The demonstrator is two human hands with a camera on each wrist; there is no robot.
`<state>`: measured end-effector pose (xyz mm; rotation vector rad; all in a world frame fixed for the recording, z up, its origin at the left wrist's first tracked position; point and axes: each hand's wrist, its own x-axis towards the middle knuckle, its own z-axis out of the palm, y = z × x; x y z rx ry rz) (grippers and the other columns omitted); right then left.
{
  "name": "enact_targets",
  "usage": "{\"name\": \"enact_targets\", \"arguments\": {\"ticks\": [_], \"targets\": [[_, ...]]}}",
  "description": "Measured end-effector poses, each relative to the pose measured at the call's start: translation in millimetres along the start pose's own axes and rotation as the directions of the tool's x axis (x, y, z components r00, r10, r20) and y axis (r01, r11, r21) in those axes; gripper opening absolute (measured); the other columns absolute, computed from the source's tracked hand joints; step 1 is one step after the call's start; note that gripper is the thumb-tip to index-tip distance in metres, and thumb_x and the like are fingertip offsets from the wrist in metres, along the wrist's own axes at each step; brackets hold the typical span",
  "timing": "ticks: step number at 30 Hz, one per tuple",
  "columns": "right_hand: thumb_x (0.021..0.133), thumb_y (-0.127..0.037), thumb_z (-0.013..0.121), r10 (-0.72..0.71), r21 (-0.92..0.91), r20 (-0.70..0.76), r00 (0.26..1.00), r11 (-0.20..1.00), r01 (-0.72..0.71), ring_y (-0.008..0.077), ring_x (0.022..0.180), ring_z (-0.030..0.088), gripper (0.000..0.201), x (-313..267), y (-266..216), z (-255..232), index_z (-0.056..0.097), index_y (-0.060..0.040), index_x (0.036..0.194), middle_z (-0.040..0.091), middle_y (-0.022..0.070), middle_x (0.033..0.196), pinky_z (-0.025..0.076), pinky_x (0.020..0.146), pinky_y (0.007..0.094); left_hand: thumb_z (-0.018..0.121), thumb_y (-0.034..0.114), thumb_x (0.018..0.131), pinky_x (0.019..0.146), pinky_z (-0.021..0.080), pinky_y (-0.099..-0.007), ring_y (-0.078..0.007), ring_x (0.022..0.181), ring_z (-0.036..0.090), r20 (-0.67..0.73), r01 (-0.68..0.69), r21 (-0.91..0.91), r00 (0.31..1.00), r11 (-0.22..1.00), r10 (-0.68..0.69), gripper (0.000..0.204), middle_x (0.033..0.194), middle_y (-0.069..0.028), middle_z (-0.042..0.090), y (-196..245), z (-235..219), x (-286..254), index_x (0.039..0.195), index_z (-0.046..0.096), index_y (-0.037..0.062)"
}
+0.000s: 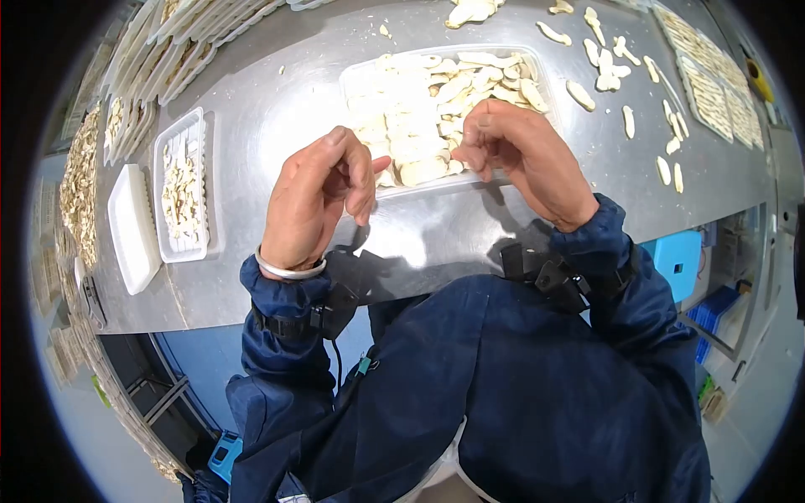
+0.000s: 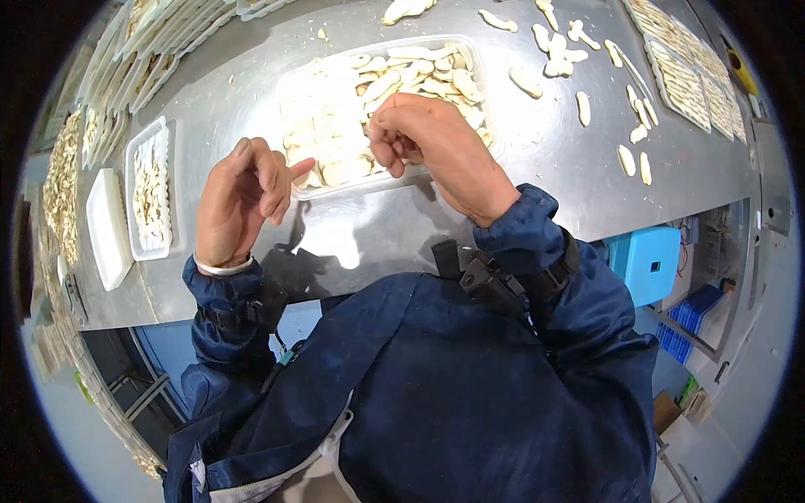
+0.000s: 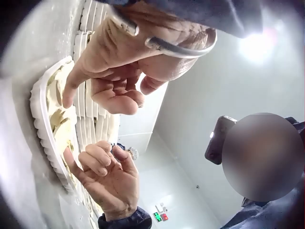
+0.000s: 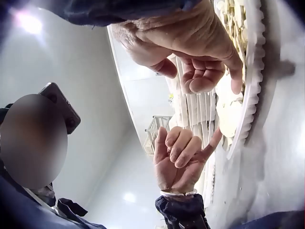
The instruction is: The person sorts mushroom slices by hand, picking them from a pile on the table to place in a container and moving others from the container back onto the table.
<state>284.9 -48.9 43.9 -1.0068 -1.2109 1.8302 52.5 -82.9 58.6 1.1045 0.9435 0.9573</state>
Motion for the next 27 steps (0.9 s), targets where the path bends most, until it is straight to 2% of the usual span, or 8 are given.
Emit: {"name": "enact_targets", "arguments": {"ticks": [3,6,9,12,27], "targets": [[0.09,-0.016,0.045,0.008,0.003,-0.01,1.0,1.0,-0.008,0.0092,0.06,0.044,0.023,-1.4,-1.3,-0.3,0.054,-0.0026,0.074,0.05,0.0016,0.068,0.038,0.06,0.0233,0.031,0.03,0.101,0.099,0.04,-0.0402,-0.0128,0.047,0.049,-0.003,0.029,-0.077,1.0,0.997,-0.029,0.043,0.052,-0.0017,0.047,1.4,-2.5,-2.1,0.069,0.049,0.0073],[0.09,-0.015,0.045,0.018,-0.002,-0.006,1.0,1.0,-0.018,0.0092,0.06,0.044,0.023,-0.2,1.1,-0.8,0.054,-0.0025,0.074,0.051,0.0017,0.068,0.039,0.06,0.0237,0.032,0.031,0.101,0.1,0.04,-0.0403,-0.0127,0.047,0.049,0.016,0.034,-0.074,0.999,0.997,-0.033,0.043,0.052,-0.0017,0.047,0.2,-3.5,-3.0,0.069,0.049,0.0075],[0.09,-0.017,0.045,0.013,0.005,0.001,1.0,1.0,-0.013,0.0093,0.06,0.045,0.023,0.3,2.0,-0.2,0.054,-0.0029,0.074,0.051,0.0019,0.068,0.039,0.059,0.0238,0.026,0.031,0.102,0.103,0.036,-0.05,-0.0111,0.046,0.041,0.024,0.024,-0.004,0.999,1.0,-0.024,0.041,0.052,0.0007,0.042,-0.6,-0.3,-3.5,0.072,0.044,0.0102],[0.092,-0.018,0.044,0.024,-0.01,0.009,1.0,1.0,-0.024,0.009,0.061,0.047,0.023,0.5,2.0,-0.3,0.055,-0.002,0.08,0.053,0.0026,0.069,0.041,0.061,0.0232,0.027,0.032,0.102,0.103,0.037,-0.0499,-0.0108,0.046,0.042,0.048,0.007,0.011,0.999,1.0,-0.008,0.041,0.052,0.0008,0.042,-2.0,-2.1,-2.7,0.072,0.044,0.0105],[0.093,-0.019,0.046,0.004,-0.025,0.006,1.0,1.0,-0.004,0.0087,0.064,0.052,0.022,2.1,1.3,-1.3,0.056,-0.0026,0.081,0.054,0.0022,0.07,0.042,0.059,0.0225,0.027,0.033,0.101,0.105,0.036,-0.0511,-0.0099,0.045,0.043,0.029,-0.014,0.013,1.0,1.0,0.013,0.041,0.051,0.0017,0.042,-3.0,-3.4,-1.4,0.071,0.045,0.0113]]}}
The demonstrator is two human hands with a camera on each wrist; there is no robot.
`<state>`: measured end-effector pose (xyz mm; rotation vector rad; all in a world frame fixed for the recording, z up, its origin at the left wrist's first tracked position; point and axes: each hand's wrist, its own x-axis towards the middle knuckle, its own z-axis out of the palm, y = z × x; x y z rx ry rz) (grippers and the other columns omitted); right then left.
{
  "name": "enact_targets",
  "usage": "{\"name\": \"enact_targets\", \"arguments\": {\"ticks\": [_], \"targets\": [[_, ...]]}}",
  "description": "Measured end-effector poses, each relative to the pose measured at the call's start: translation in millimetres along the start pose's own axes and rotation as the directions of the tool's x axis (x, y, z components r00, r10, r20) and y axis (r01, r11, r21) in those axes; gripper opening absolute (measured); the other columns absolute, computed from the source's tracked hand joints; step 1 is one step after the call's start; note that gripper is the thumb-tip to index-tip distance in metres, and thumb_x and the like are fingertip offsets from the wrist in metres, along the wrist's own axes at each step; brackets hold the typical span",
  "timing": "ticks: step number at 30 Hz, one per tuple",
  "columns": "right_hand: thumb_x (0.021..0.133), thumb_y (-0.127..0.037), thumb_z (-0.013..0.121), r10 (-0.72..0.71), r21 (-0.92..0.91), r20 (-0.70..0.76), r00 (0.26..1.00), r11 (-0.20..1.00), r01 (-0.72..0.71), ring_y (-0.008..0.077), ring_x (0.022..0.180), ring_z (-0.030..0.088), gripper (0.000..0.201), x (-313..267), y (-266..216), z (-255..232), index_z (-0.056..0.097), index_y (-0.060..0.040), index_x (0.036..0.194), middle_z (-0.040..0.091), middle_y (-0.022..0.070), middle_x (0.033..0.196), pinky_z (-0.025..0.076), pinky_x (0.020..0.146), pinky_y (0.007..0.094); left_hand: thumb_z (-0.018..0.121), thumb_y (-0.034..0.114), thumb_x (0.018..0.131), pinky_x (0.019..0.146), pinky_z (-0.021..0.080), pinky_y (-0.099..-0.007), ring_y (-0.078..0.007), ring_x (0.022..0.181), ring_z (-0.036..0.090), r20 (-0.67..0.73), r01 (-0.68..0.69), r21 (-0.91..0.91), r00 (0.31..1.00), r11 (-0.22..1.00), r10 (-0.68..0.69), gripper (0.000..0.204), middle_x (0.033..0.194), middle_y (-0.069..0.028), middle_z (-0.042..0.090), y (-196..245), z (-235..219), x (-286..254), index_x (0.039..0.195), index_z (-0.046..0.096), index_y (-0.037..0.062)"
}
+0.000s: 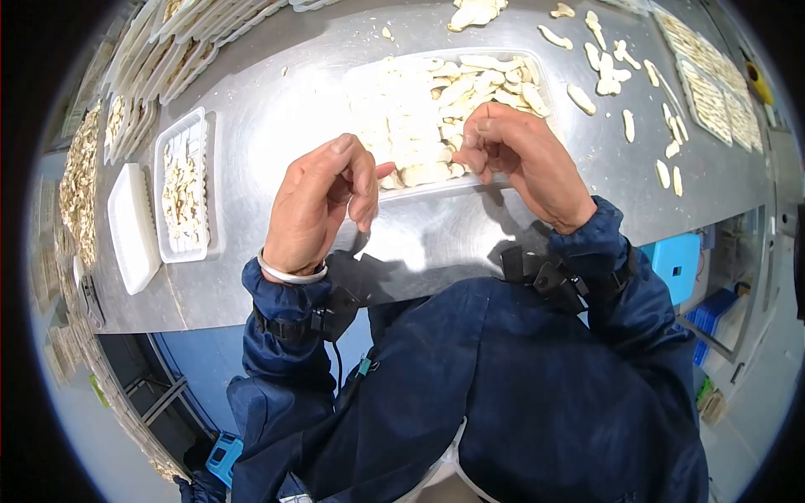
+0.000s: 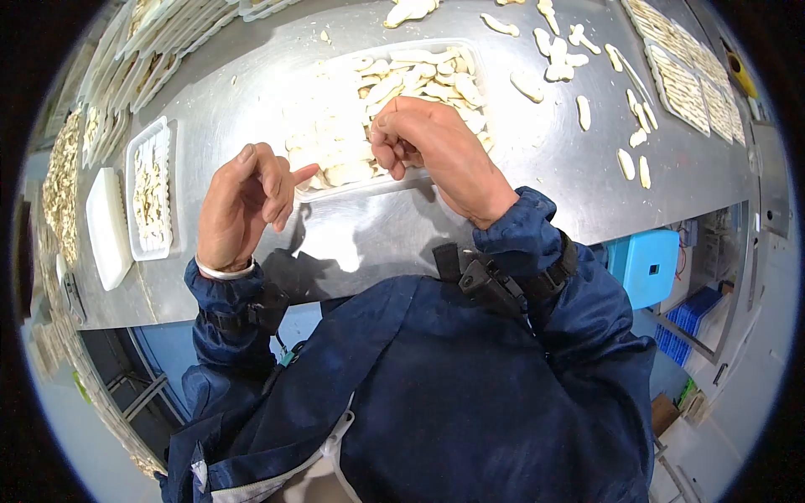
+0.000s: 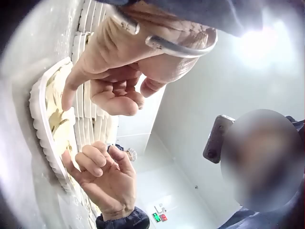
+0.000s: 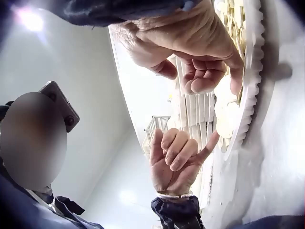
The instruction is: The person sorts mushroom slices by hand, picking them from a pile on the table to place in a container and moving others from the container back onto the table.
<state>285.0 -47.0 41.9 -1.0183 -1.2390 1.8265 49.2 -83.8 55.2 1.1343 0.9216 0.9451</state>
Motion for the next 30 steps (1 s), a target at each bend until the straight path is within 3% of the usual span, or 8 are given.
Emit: {"name": "enact_targets", "arguments": {"ticks": [6,12,17,21,24,27,28,30], "targets": [[0.09,-0.019,0.046,0.016,-0.002,-0.041,0.999,1.0,-0.016,0.0093,0.06,0.045,0.023,-0.4,-0.8,2.5,0.054,-0.0034,0.075,0.051,0.0018,0.068,0.038,0.059,0.0233,0.028,0.033,0.101,0.104,0.037,-0.0506,-0.0101,0.045,0.042,-0.018,0.021,0.014,1.0,1.0,-0.021,0.04,0.051,0.0019,0.041,0.2,0.6,0.0,0.072,0.045,0.0113],[0.09,-0.018,0.046,-0.149,-0.114,-0.074,0.986,0.984,0.14,0.0098,0.062,0.048,0.022,-11.9,-18.5,-26.3,0.055,-0.0023,0.077,0.054,0.0019,0.07,0.04,0.062,0.024,0.029,0.033,0.101,0.103,0.038,-0.048,-0.01,0.046,0.043,-0.117,-0.028,0.154,0.992,0.988,0.047,0.04,0.052,0.0024,0.04,11.2,-9.5,-2.3,0.071,0.044,0.011],[0.087,-0.009,0.053,-0.4,-0.479,-0.24,0.885,0.841,0.25,0.0092,0.071,0.05,0.011,-39.3,-46.7,-98.7,0.058,0.0001,0.085,0.056,0.0018,0.076,0.042,0.068,0.0235,0.038,0.026,0.099,0.092,0.044,-0.0337,-0.0178,0.094,0.058,-0.395,0.0,0.378,0.904,0.926,0.161,0.032,0.096,-0.0105,0.06,1.8,-46.5,11.8,0.094,0.058,0.0018],[0.087,-0.01,0.056,-0.585,-0.734,-0.478,0.655,0.676,0.068,0.0071,0.072,0.051,0.013,-69.2,-66.0,-180.8,0.063,0.0008,0.091,0.06,-0.0004,0.077,0.042,0.064,0.0231,0.049,0.03,0.096,0.077,0.049,-0.0283,-0.014,0.092,0.06,-0.502,0.191,0.351,0.865,0.917,0.012,0.029,0.102,-0.0076,0.062,-11.9,-55.2,30.7,0.107,0.058,0.0043],[0.085,-0.012,0.057,-0.616,-0.863,-0.469,0.633,0.47,-0.183,0.0133,0.069,0.057,0.017,-93.2,-81.0,-224.3,0.065,0.0005,0.093,0.063,0.0056,0.075,0.044,0.063,0.0278,0.053,0.031,0.094,0.065,0.049,-0.0232,-0.011,0.074,0.061,-0.431,0.195,0.274,0.901,0.942,-0.061,0.035,0.097,-0.0058,0.064,-23.3,-72.1,44.8,0.118,0.052,0.005],[0.083,-0.013,0.056,-0.421,-0.893,-0.448,0.788,0.243,-0.378,0.0229,0.07,0.061,0.018,-96.2,-79.3,-236.9,0.065,-0.0002,0.093,0.065,0.0136,0.078,0.046,0.063,0.0322,0.053,0.029,0.093,0.06,0.048,-0.0208,-0.0099,0.067,0.06,-0.408,0.202,0.254,0.909,0.946,-0.084,0.034,0.092,-0.0048,0.063,-23.1,-73.0,58.0,0.118,0.052,0.0052],[0.083,-0.014,0.055,-0.396,-0.92,-0.391,0.831,0.177,-0.349,0.0321,0.073,0.062,0.019,-92.5,-76.5,-228.0,0.064,-0.0007,0.092,0.065,0.0174,0.082,0.047,0.066,0.0377,0.053,0.028,0.093,0.059,0.048,-0.0203,-0.0096,0.065,0.06,-0.4,0.206,0.251,0.912,0.946,-0.092,0.034,0.091,-0.0044,0.063,-22.7,-71.9,61.6,0.118,0.052,0.0053],[0.082,-0.018,0.057,-0.383,-0.937,-0.348,0.856,0.174,-0.302,0.0334,0.074,0.063,0.021,-78.1,-62.1,-225.7,0.064,-0.0004,0.09,0.066,0.0181,0.082,0.048,0.068,0.0399,0.053,0.028,0.094,0.058,0.047,-0.0199,-0.0092,0.065,0.059,-0.399,0.216,0.256,0.911,0.942,-0.101,0.033,0.088,-0.0037,0.062,-20.8,-67.7,65.8,0.118,0.053,0.0053]]}}
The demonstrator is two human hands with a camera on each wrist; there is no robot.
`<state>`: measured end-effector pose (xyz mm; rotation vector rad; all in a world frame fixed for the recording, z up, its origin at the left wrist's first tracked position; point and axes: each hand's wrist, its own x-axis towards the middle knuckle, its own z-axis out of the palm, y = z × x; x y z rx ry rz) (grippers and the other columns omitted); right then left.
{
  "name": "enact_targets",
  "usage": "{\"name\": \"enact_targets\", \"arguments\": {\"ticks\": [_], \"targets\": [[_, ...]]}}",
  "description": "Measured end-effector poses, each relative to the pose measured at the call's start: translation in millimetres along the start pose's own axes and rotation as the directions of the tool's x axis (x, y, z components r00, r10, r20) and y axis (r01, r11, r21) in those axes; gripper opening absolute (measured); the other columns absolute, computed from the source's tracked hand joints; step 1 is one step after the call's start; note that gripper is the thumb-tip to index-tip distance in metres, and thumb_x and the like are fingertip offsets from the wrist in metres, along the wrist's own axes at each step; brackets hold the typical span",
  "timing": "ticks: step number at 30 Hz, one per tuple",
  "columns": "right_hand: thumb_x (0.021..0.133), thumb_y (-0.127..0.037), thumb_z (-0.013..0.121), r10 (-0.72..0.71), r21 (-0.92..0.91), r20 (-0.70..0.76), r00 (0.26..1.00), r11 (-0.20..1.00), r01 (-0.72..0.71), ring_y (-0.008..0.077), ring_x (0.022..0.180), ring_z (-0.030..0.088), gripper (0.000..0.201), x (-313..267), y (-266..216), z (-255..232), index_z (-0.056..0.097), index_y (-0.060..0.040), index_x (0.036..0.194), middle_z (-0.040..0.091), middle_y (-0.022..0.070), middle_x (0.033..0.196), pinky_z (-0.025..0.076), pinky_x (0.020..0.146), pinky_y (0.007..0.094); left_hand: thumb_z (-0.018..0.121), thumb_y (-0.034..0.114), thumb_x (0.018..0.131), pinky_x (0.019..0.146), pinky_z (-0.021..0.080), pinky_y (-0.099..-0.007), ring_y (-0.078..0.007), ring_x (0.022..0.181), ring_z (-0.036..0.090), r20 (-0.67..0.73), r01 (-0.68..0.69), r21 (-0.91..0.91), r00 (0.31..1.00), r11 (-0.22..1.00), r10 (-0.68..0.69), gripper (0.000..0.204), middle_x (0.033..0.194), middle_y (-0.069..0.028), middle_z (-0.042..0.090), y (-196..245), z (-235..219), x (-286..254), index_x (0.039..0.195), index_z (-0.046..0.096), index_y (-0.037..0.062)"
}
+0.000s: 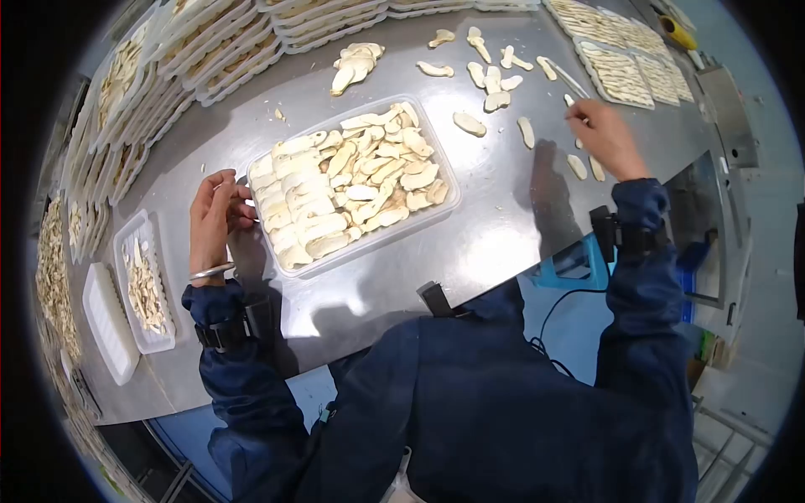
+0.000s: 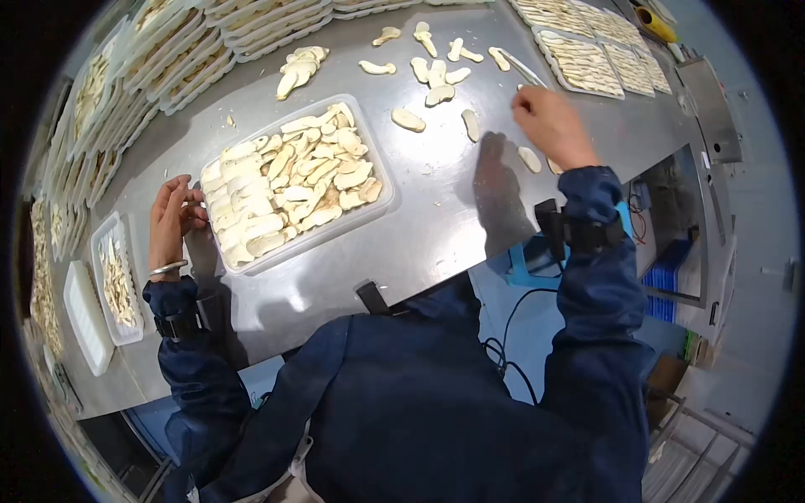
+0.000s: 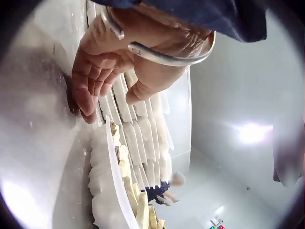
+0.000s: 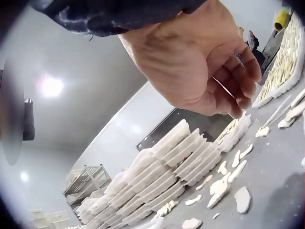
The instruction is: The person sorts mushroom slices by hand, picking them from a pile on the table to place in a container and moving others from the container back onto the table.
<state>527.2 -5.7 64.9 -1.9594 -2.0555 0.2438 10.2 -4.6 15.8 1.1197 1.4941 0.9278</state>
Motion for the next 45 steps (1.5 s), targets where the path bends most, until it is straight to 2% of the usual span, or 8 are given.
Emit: {"name": "enact_targets", "arguments": {"ticks": [1,7,14,23,32,35,39,45], "targets": [[0.081,-0.02,0.058,-0.024,0.009,0.013,1.0,1.0,0.024,0.034,0.074,0.063,0.022,2.7,-3.5,9.1,0.063,-0.0003,0.088,0.066,0.0185,0.081,0.048,0.069,0.0409,0.052,0.028,0.094,0.058,0.047,-0.0197,-0.0089,0.065,0.058,0.0,0.005,0.005,1.0,1.0,-0.005,0.033,0.087,-0.0033,0.061,0.9,1.6,0.5,0.118,0.053,0.0054],[0.075,-0.033,0.063,0.206,-0.235,0.187,0.96,0.959,-0.16,0.0384,0.077,0.063,0.037,5.3,-42.6,32.4,0.063,0.0028,0.084,0.065,0.0215,0.078,0.05,0.074,0.0425,0.049,0.025,0.096,0.056,0.046,-0.0193,-0.0084,0.064,0.057,0.047,-0.025,-0.149,0.998,0.988,0.033,0.033,0.084,-0.0026,0.059,-8.7,0.8,5.1,0.119,0.052,0.0025],[0.079,-0.018,0.062,0.018,-0.283,-0.055,0.998,0.959,-0.033,0.0405,0.083,0.059,0.024,-11.9,-32.9,60.8,0.057,0.0033,0.087,0.059,0.0216,0.088,0.047,0.075,0.0473,0.047,0.021,0.097,0.056,0.048,-0.0192,-0.0092,0.064,0.058,0.083,0.014,-0.261,0.996,0.965,0.008,0.031,0.086,-0.0042,0.06,-8.4,-0.1,3.7,0.119,0.052,0.0002],[0.078,-0.016,0.061,0.061,-0.095,-0.083,0.995,0.993,-0.069,0.0392,0.079,0.058,0.019,-10.4,-22.2,59.0,0.056,0.0004,0.085,0.058,0.0191,0.085,0.045,0.069,0.046,0.048,0.02,0.097,0.057,0.05,-0.0197,-0.0098,0.065,0.059,0.113,0.007,-0.279,0.993,0.96,0.025,0.029,0.085,-0.0059,0.061,-13.0,-2.6,6.4,0.118,0.053,0.0003],[0.076,-0.017,0.062,-0.004,-0.066,-0.09,0.996,0.998,-0.002,0.0373,0.074,0.057,0.02,-5.2,-25.4,52.3,0.055,0.0001,0.082,0.058,0.0183,0.082,0.045,0.066,0.0439,0.045,0.021,0.097,0.055,0.048,-0.0186,-0.0087,0.064,0.058,0.132,0.009,-0.265,0.991,0.964,0.027,0.031,0.085,-0.0034,0.06,-12.1,-1.9,5.3,0.12,0.051,0.0003],[0.075,-0.018,0.062,-0.048,0.024,-0.131,0.99,0.998,0.051,0.0357,0.072,0.056,0.021,3.0,-43.2,45.3,0.053,-0.0002,0.082,0.056,0.0172,0.08,0.045,0.066,0.0427,0.047,0.022,0.097,0.055,0.049,-0.0188,-0.0087,0.065,0.059,0.15,0.014,-0.274,0.988,0.962,0.028,0.03,0.085,-0.0034,0.06,-11.5,-1.4,3.4,0.119,0.053,0.0013],[0.075,-0.017,0.062,-0.248,0.084,-0.108,0.963,0.963,0.257,0.0334,0.073,0.055,0.021,15.2,-91.1,44.4,0.052,-0.0012,0.084,0.055,0.0151,0.08,0.044,0.067,0.041,0.05,0.023,0.097,0.056,0.049,-0.0193,-0.0091,0.064,0.059,0.154,0.02,-0.294,0.988,0.956,0.027,0.028,0.084,-0.0034,0.06,-11.7,-1.8,3.1,0.116,0.055,0.0032],[0.077,-0.014,0.06,-0.603,0.145,-0.13,0.787,0.774,0.617,0.0283,0.073,0.054,0.018,41.7,-176.3,70.9,0.05,-0.002,0.086,0.052,0.0114,0.08,0.043,0.067,0.0365,0.048,0.023,0.098,0.057,0.049,-0.02,-0.0092,0.066,0.058,0.153,0.025,-0.276,0.988,0.961,0.018,0.031,0.086,-0.0036,0.059,-10.3,-1.7,1.9,0.118,0.053,0.0012]]}}
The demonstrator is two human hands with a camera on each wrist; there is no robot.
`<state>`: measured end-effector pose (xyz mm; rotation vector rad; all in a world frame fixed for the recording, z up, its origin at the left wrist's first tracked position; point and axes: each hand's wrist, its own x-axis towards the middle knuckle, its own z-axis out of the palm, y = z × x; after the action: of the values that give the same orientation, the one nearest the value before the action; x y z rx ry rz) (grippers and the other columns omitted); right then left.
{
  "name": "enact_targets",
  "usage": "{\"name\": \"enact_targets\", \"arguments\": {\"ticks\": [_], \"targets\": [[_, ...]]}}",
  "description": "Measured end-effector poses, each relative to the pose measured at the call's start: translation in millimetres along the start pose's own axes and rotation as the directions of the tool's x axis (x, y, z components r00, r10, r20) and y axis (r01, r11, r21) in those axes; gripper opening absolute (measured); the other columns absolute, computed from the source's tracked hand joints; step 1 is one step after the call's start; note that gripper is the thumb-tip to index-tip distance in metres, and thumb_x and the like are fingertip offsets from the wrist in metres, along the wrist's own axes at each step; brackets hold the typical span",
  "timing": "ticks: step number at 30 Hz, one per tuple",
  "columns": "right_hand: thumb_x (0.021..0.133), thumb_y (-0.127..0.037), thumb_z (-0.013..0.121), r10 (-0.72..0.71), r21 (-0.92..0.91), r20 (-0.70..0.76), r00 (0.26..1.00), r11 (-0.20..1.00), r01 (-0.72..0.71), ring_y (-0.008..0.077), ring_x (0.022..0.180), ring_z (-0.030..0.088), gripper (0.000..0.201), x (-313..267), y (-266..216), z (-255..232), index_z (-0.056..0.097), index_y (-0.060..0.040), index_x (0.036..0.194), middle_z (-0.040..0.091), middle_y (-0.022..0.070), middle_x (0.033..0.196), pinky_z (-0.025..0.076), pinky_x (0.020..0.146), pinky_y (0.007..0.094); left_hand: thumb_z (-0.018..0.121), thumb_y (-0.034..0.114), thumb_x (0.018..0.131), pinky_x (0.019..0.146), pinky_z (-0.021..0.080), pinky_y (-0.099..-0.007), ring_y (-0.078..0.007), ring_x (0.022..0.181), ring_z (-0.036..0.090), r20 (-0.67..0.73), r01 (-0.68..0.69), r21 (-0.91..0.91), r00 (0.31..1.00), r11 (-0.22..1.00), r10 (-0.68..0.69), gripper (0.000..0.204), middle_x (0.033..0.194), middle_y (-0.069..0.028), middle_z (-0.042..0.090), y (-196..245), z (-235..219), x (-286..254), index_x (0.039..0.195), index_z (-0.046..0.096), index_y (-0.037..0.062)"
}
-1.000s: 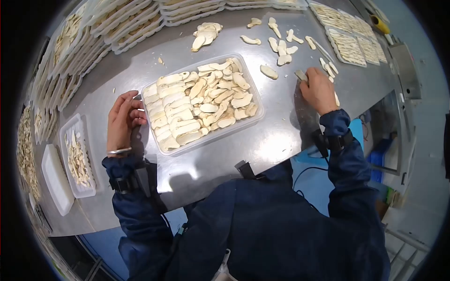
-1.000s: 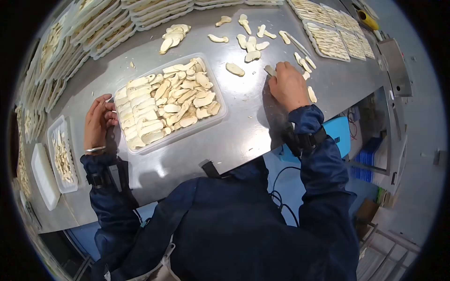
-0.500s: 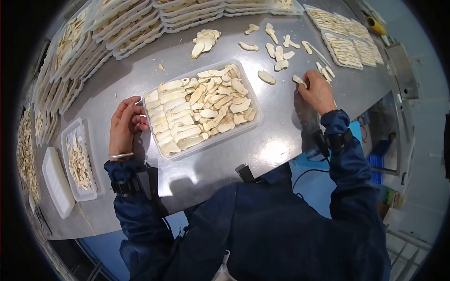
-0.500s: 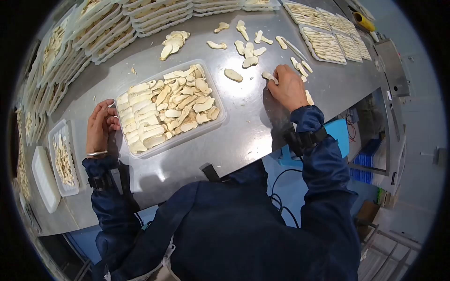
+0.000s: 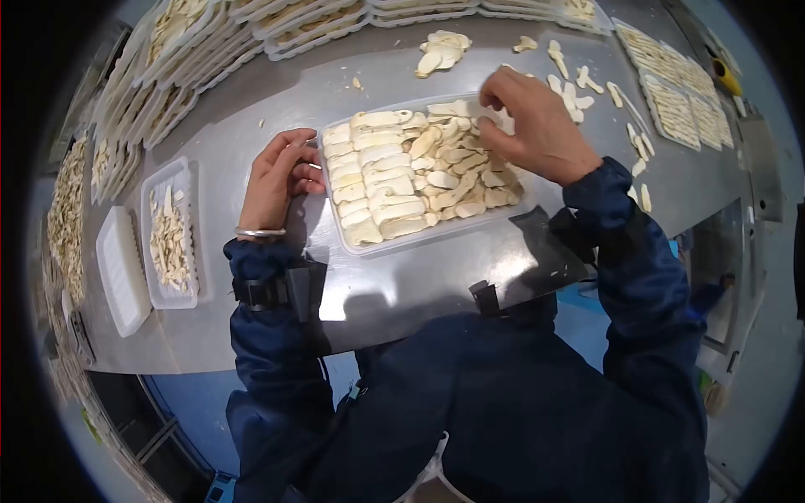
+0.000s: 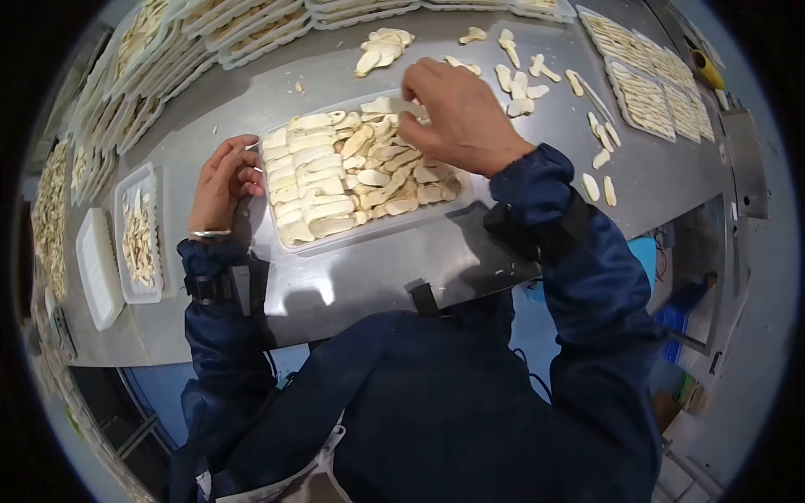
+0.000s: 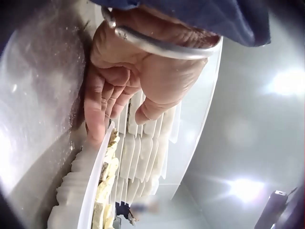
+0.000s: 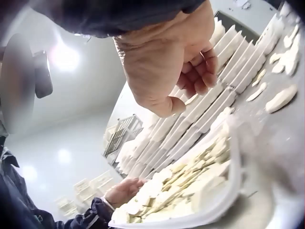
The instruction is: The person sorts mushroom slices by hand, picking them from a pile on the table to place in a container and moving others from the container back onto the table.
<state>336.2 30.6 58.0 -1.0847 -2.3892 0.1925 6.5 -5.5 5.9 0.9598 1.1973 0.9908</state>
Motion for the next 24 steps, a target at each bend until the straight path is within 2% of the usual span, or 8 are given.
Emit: {"name": "enact_targets", "arguments": {"ticks": [5,8,17,24], "targets": [[0.076,-0.018,0.058,-0.035,0.03,0.08,0.996,0.999,0.033,0.0351,0.078,0.056,0.019,28.2,-9.2,27.9,0.053,-0.0007,0.083,0.057,0.0161,0.078,0.044,0.072,0.044,0.047,0.022,0.098,0.057,0.051,-0.0205,-0.0103,0.067,0.06,0.016,-0.003,-0.023,1.0,1.0,0.003,0.031,0.087,-0.0049,0.059,-1.3,-1.8,1.5,0.119,0.053,0.0002],[0.078,-0.02,0.058,-0.083,-0.014,0.106,0.991,0.996,0.085,0.033,0.075,0.054,0.021,36.9,-3.7,39.8,0.051,-0.0024,0.087,0.055,0.0143,0.08,0.043,0.069,0.042,0.047,0.021,0.098,0.057,0.052,-0.0207,-0.0106,0.067,0.061,0.026,-0.007,-0.03,1.0,1.0,0.007,0.03,0.087,-0.0052,0.059,-3.0,-4.1,2.9,0.119,0.053,0.0004],[0.076,-0.018,0.058,-0.031,-0.026,0.18,0.983,0.999,0.037,0.0355,0.075,0.056,0.02,47.0,-4.4,56.3,0.053,-0.001,0.086,0.058,0.016,0.078,0.044,0.07,0.0433,0.045,0.021,0.098,0.057,0.052,-0.0202,-0.0106,0.067,0.061,0.04,-0.005,-0.025,0.999,1.0,0.006,0.031,0.089,-0.0057,0.059,-4.5,-5.2,3.5,0.12,0.052,0.0002],[0.075,-0.017,0.059,-0.036,-0.046,0.179,0.983,0.998,0.045,0.0354,0.078,0.056,0.021,48.1,-7.0,57.7,0.053,-0.001,0.087,0.058,0.0166,0.08,0.044,0.07,0.0435,0.045,0.021,0.099,0.057,0.052,-0.02,-0.0105,0.067,0.062,0.029,-0.008,-0.017,1.0,1.0,0.008,0.031,0.089,-0.0064,0.059,-2.8,-3.4,2.7,0.12,0.051,-0.0004]]}}
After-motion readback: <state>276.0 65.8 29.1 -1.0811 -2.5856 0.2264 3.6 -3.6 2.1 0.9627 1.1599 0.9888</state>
